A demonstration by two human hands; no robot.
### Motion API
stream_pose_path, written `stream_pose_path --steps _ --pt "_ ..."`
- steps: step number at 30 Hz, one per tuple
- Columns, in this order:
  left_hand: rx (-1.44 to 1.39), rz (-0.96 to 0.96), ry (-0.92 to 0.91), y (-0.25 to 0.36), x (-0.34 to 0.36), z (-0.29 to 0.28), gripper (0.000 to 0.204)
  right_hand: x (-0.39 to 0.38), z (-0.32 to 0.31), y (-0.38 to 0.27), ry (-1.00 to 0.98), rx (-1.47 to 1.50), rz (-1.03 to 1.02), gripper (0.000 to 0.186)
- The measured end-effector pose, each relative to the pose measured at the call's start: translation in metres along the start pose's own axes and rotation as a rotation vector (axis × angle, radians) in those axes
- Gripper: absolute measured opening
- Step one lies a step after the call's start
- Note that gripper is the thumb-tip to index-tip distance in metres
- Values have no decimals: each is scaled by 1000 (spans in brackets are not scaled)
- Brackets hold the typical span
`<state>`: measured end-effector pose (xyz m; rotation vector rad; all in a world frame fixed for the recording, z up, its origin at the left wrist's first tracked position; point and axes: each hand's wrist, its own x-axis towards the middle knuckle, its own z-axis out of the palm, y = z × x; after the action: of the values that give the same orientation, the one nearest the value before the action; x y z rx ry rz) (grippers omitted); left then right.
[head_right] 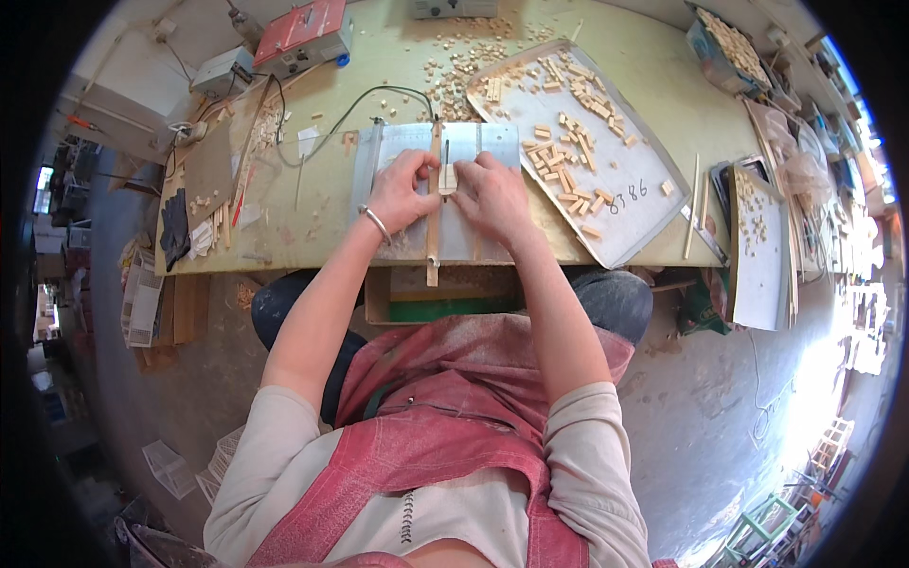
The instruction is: The person repeatedly picks up small wooden sticks from a tray, places them on a table saw, and cuts them into smaller pieces. The cut pieces are returned to the tray. The process is continuous and repetitive.
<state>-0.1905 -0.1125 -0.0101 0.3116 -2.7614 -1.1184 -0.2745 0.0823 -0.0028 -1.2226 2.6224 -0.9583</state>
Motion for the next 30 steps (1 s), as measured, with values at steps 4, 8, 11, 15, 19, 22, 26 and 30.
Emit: stream_pose_path --steps 4,8,11,15,19,22,26,30 --pt "0 -27 -26 -1 6 -1 45 7 -2 2 -16 1 23 40" --pt "22 -2 0 2 6 -2 47 14 -9 0 -62 -12 45 43" --pt "87 28 -4 2 3 -1 48 18 -13 2 -97 -18 25 44" --pt "146 33 -118 7 -16 -5 48 12 -16 3 -85 -32 -23 43" --pt "67 76 -291 17 -45 -25 45 -11 -19 -5 -64 -20 -36 39" --pt "-240 -56 -371 10 -54 -30 44 -35 -16 -12 -37 14 -69 40" --pt "-65 6 -174 14 -54 -18 47 -50 -4 -23 -25 39 -109 42" --pt "57 94 -109 14 -53 -9 48 -51 4 -21 7 57 -115 41"
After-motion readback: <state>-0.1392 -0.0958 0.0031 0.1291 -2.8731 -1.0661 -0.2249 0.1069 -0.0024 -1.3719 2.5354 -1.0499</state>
